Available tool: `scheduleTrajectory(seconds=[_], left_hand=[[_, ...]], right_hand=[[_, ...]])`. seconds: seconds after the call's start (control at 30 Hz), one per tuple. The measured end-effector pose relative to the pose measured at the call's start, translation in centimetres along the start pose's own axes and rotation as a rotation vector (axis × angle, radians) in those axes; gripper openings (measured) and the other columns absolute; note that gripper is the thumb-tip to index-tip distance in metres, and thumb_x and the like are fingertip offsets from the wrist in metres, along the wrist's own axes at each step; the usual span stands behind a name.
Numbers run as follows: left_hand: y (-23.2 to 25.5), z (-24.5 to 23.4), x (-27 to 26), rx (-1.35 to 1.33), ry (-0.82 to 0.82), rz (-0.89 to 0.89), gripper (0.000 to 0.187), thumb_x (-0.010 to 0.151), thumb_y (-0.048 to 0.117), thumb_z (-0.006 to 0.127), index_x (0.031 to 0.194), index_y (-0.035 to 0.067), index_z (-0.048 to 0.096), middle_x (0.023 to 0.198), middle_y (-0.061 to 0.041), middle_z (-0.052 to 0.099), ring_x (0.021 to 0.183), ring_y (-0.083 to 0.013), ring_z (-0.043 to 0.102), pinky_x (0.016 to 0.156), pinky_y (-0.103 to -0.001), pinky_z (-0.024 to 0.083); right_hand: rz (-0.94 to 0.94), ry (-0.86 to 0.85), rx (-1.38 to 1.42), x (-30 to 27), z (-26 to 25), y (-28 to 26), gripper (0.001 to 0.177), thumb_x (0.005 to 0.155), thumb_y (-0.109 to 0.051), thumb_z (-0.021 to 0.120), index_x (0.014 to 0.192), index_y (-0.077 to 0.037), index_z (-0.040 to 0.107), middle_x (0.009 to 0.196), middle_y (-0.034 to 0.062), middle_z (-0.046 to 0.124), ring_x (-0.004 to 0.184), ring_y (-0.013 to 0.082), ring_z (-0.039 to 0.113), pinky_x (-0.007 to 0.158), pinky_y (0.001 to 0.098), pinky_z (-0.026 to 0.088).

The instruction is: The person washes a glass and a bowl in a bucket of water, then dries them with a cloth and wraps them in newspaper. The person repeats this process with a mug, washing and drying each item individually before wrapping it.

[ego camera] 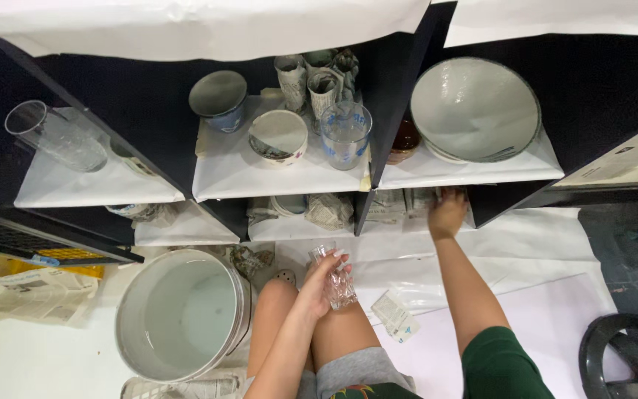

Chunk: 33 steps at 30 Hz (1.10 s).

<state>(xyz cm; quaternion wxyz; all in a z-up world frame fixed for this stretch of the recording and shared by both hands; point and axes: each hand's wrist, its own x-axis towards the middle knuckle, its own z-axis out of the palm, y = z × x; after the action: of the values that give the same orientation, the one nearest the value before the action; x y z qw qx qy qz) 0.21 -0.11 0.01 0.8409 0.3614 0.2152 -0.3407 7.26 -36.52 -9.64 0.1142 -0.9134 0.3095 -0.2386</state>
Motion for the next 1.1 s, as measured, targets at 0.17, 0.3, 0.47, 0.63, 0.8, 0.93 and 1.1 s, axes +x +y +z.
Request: scheduleTrajectory(seconds=[0.17,0.3,0.47,0.63,0.8,0.93,1.1], left_hand=[[0.1,0.7,0.1,-0.005,-0.011,-0.02,0.047,0.086,0.025,0.075,0.128,0.013,0.057,0.113,-0.005,0.069,0.097,-0.0203,0.067,0.079,-0.04,0.058],[0.5,1.7,-0.5,0.069,-0.003,-0.012,0.044,0.087,0.025,0.075,0.126,0.008,0.062,0.113,-0.006,0.07,0.097,-0.0191,0.068,0.079,-0.038,0.059],[1.0,2.4,-1.2,0.073,-0.043,-0.018,0.043,0.089,0.027,0.073,0.125,0.007,0.063,0.121,-0.007,0.071,0.098,-0.018,0.068,0.08,-0.036,0.06],[1.0,2.4,-1.4,0.073,-0.086,-0.029,0.043,0.089,0.028,0.071,0.127,0.009,0.062,0.128,-0.005,0.071,0.1,-0.0184,0.067,0.081,-0.036,0.059],[0.8,1.8,-1.6,0.061,-0.087,-0.022,0.046,0.091,0.028,0.071,0.131,0.008,0.06,0.131,-0.005,0.069,0.101,-0.0185,0.067,0.082,-0.037,0.059],[1.1,2.4,-2.2,0.058,-0.123,0.008,0.049,0.091,0.027,0.071,0.134,0.007,0.06,0.133,-0.006,0.068,0.099,-0.019,0.067,0.08,-0.037,0.059],[2.2,3.5,-4.6,0.116,-0.194,0.032,0.053,0.092,0.024,0.071,0.139,0.004,0.059,0.136,-0.006,0.067,0.099,-0.0174,0.067,0.08,-0.035,0.06]], right_hand=[[0.048,-0.25,0.055,0.6,-2.6,3.1,0.05,0.077,-0.029,0.084,0.123,-0.015,0.07,0.117,0.0195,0.07,0.103,0.0406,0.066,0.085,0.0511,0.054],[0.13,-0.007,0.199,1.1,-2.7,4.6,0.024,0.1,-0.02,0.072,0.121,-0.009,0.074,0.106,0.0217,0.074,0.096,0.0398,0.07,0.086,0.0464,0.057],[0.202,0.159,0.81,0.3,-3.6,5.0,0.024,0.102,-0.01,0.063,0.122,0.002,0.069,0.107,0.0138,0.076,0.095,0.0236,0.071,0.085,0.0369,0.057],[0.41,0.002,1.247,-4.1,-7.6,2.5,0.029,0.105,-0.017,0.066,0.127,0.002,0.061,0.115,0.0093,0.071,0.102,0.0168,0.068,0.086,0.0339,0.06],[0.502,-0.015,1.411,-5.9,-10.1,0.7,0.032,0.104,-0.018,0.064,0.128,0.001,0.058,0.119,0.01,0.067,0.106,0.0195,0.067,0.092,0.0398,0.062],[0.566,-0.19,1.641,-6.0,-11.1,0.0,0.027,0.103,-0.014,0.064,0.124,-0.002,0.053,0.122,0.0092,0.063,0.112,0.0222,0.066,0.1,0.0502,0.058],[0.625,-0.368,1.54,-10.8,-14.4,-4.5,0.038,0.098,-0.011,0.063,0.132,-0.01,0.047,0.119,0.0137,0.065,0.102,0.0246,0.065,0.097,0.0503,0.053]])
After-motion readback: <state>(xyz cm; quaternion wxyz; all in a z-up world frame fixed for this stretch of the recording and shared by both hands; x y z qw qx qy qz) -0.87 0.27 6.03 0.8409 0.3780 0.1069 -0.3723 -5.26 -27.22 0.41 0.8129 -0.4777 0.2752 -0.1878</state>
